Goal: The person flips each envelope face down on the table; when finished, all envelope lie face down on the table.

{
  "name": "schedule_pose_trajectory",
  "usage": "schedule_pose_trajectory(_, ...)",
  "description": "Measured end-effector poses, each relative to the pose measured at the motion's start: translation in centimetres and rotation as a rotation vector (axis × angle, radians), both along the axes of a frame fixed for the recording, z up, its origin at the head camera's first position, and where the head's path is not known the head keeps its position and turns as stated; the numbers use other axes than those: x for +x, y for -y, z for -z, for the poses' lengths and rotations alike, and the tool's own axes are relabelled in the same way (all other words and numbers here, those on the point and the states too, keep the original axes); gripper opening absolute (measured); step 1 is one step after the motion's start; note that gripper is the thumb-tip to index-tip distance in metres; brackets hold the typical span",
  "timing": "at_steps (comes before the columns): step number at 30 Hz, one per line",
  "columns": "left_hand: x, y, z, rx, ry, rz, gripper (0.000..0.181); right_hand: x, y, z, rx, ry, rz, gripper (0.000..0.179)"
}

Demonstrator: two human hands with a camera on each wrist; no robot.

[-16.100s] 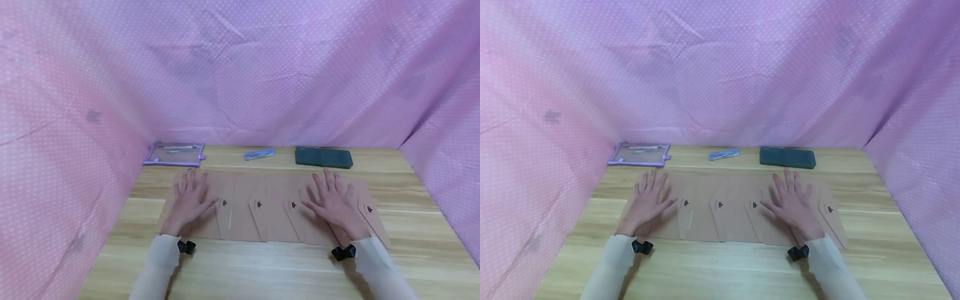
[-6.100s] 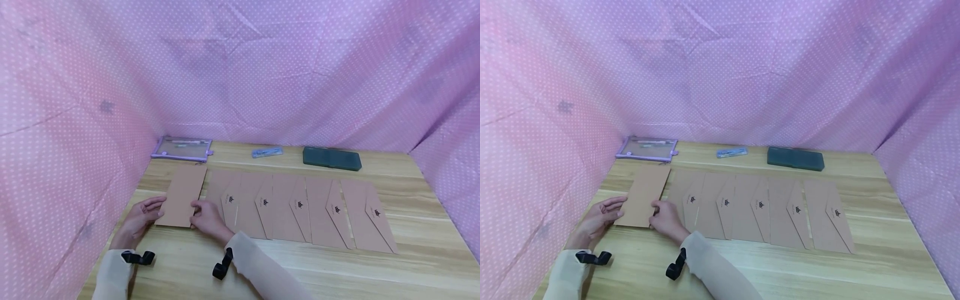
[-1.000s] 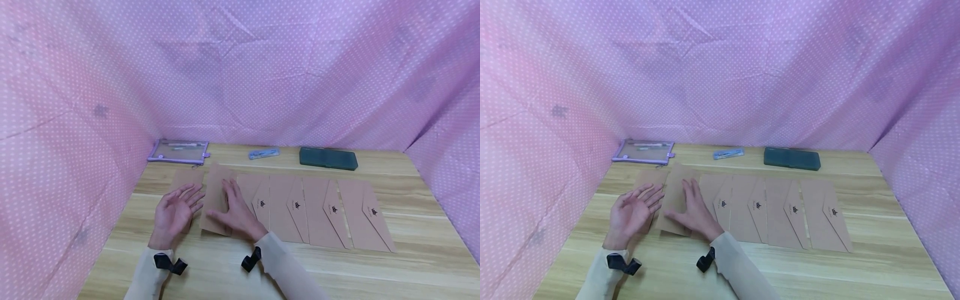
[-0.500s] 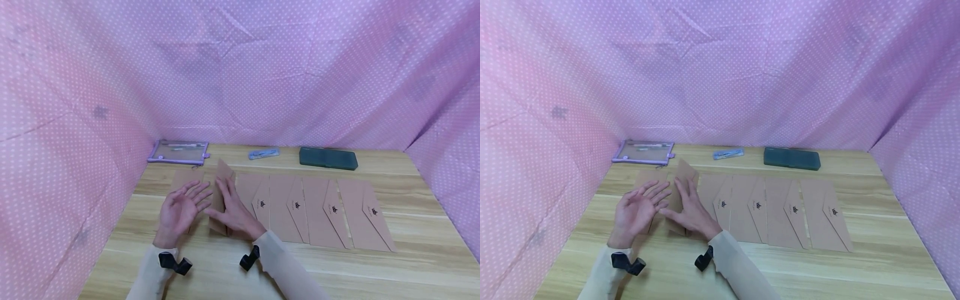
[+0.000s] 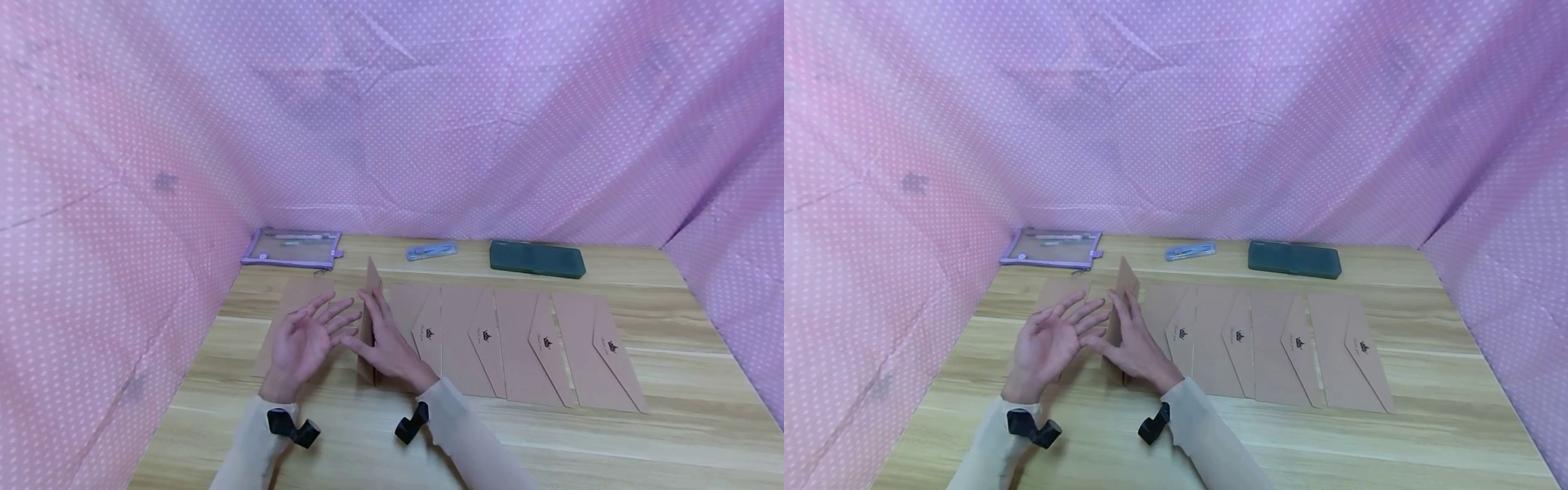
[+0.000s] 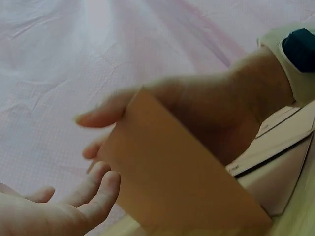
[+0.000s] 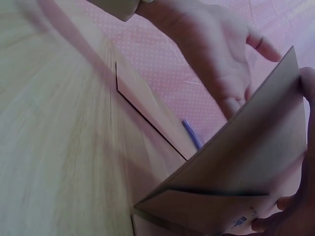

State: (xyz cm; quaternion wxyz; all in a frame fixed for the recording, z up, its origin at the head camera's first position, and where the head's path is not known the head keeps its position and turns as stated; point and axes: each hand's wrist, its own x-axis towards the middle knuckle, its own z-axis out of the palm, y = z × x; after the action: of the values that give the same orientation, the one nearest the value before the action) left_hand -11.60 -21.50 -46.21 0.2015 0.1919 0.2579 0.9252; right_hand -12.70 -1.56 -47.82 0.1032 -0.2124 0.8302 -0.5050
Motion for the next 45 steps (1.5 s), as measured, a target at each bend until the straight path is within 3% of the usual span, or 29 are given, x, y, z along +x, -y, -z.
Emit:
schedule_pose_trajectory(3,0.1,0.3,0.6,-0.074,0.032,-0.026,0.063,0.0,-0.1,0.0,-0.012,-0.002,0.003,0.085)
schedule_pose_trajectory(8,0.6,0.3,1.4,-0.240,0.145,-0.063,0.048,0.1,-0.5,-0.1,-0.029,-0.016,0.007,0.083)
schedule_pose_trajectory(12,0.8,0.0,1.7,-0.309,0.162,-0.038,0.048,0.1,-0.9,-0.2,-0.056,-0.025,0.011,0.083)
schedule_pose_trajectory(19,0.9,-0.6,2.1,-0.329,0.149,0.028,0.050,0.3,-2.2,-0.3,-0.096,-0.007,0.024,0.088)
schedule_pose_trajectory(26,0.8,-0.6,2.6,-0.308,0.100,0.063,0.054,0.4,-3.3,-0.1,-0.143,0.082,0.092,0.088)
schedule_pose_trajectory(34,0.9,-0.6,2.6,-0.303,0.091,0.060,0.054,0.6,-4.1,0.4,-0.182,0.213,0.167,0.087)
schedule_pose_trajectory(41,0.8,-0.6,2.8,-0.312,0.095,0.057,0.052,0.1,-4.6,0.5,-0.307,0.398,0.226,0.090)
schedule_pose_trajectory(45,0.7,-0.6,3.0,-0.332,0.101,0.048,0.049,-0.1,-4.7,0.8,-0.293,0.411,0.251,0.091)
